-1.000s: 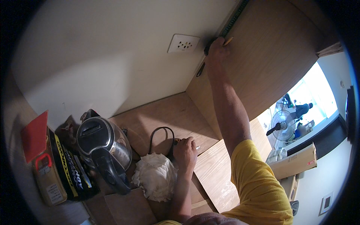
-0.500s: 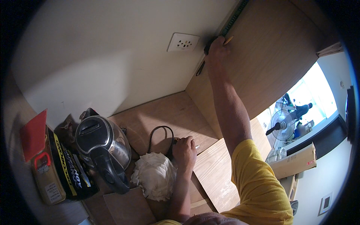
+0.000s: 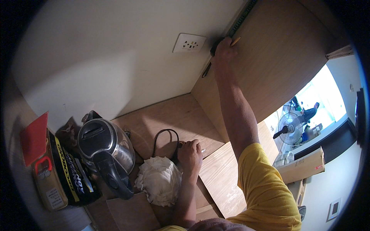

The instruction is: The person measures and marks a wooden board, then uses a utility knife to cut along the marked line. They lift and position the board against a wall, measure again, and continue marking and cutting to fit the board into a cabinet space.

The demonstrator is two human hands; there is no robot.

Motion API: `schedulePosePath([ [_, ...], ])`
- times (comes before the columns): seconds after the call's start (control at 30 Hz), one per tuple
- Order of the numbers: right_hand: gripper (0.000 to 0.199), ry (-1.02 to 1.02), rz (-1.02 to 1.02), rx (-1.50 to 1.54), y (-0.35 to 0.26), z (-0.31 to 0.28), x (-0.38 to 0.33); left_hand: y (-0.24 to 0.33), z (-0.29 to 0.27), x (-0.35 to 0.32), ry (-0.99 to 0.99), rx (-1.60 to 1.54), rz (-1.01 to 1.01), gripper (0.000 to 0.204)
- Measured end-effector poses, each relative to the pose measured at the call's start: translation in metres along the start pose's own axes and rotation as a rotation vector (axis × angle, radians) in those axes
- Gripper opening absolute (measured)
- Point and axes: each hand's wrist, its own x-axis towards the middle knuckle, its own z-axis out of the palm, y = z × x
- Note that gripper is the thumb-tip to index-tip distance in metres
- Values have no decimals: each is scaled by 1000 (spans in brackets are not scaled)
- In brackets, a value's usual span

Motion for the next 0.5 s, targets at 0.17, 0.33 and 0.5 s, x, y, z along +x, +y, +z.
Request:
schedulePosePath([
  [0.17, 45, 40, -132, -379, 2, -1, 1, 2, -2, 2, 19, 1, 21, 6],
  [0.33, 52, 105, -91, -246, 12, 3, 9, 0, -2, 0, 9, -3, 20, 7],
  [0.5, 44, 21, -27, -104, 9, -7, 7, -3, 4, -1, -24, 7, -19, 8],
])
